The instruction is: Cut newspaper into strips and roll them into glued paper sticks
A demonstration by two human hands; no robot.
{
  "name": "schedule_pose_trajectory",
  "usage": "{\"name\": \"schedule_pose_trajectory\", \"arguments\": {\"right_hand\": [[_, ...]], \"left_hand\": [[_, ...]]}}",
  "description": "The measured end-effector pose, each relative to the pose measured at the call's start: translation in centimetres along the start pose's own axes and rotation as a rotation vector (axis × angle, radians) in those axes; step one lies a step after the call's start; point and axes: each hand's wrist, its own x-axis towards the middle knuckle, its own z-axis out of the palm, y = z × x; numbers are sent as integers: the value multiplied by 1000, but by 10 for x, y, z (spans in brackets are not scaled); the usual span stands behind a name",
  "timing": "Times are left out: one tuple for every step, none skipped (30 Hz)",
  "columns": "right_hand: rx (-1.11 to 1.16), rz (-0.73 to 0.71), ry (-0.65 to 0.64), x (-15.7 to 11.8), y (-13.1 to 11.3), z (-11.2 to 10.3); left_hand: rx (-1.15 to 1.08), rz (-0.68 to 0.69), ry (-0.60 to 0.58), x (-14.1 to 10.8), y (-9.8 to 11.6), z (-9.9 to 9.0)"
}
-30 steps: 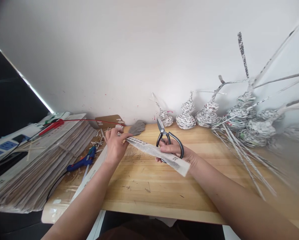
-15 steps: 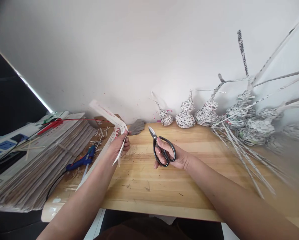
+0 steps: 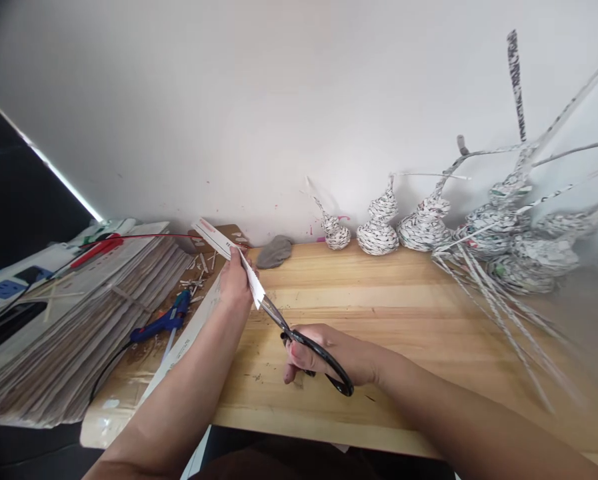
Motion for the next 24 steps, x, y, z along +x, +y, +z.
{"name": "schedule_pose_trajectory", "arguments": {"right_hand": [[-28,21,23,0,0,1],[-45,40,38,-1,0,2],[-51,57,49,0,0,3],[-47,73,57,0,1,4],[-29,89,60,0,1,5],[-1,107,64,1,2,5],[30,126,70,1,2,6],[58,142,76,2,2,6],[78,156,80,2,2,7],[88,166,83,2,2,7],[92,170,86,2,1,7],[90,174,85,2,0,7],[89,177,84,1,-1,7],[88,179,83,1,-2,8],[85,180,82,1,-3,8],[80,180,82,1,-5,8],[75,179,85,2,-6,9],[70,178,90,2,-7,9],[65,176,96,2,-7,10],[57,179,101,3,-8,10],[46,181,108,3,-8,11],[35,183,116,3,-8,12],[28,185,123,3,-8,12],[26,186,130,2,-7,13]], "left_hand": [[-7,16,17,1,-1,-1],[-13,25,26,2,-1,-2],[-19,28,27,3,0,-3],[-26,27,21,3,1,-3],[-33,28,15,4,2,-4],[-40,32,11,4,3,-4],[-46,34,8,4,5,-3],[-51,35,6,3,6,-3],[-56,35,1,3,8,-3],[-60,33,-6,2,9,-2],[-63,31,-13,1,10,-2],[-66,32,-19,1,11,-1],[-70,35,-23,0,11,-1],[-76,39,-24,-1,11,-1],[-80,42,-24,-3,11,0],[-85,44,-28,-4,11,0],[-87,45,-35,-5,11,1],[-85,44,-44,-6,10,1],[-82,43,-51,-8,9,2],[-77,42,-58,-9,9,2],[-73,43,-63,-11,8,2],[-72,45,-67,-12,7,3],[-74,49,-71,-13,6,3],[-77,54,-74,-14,6,3]]}}
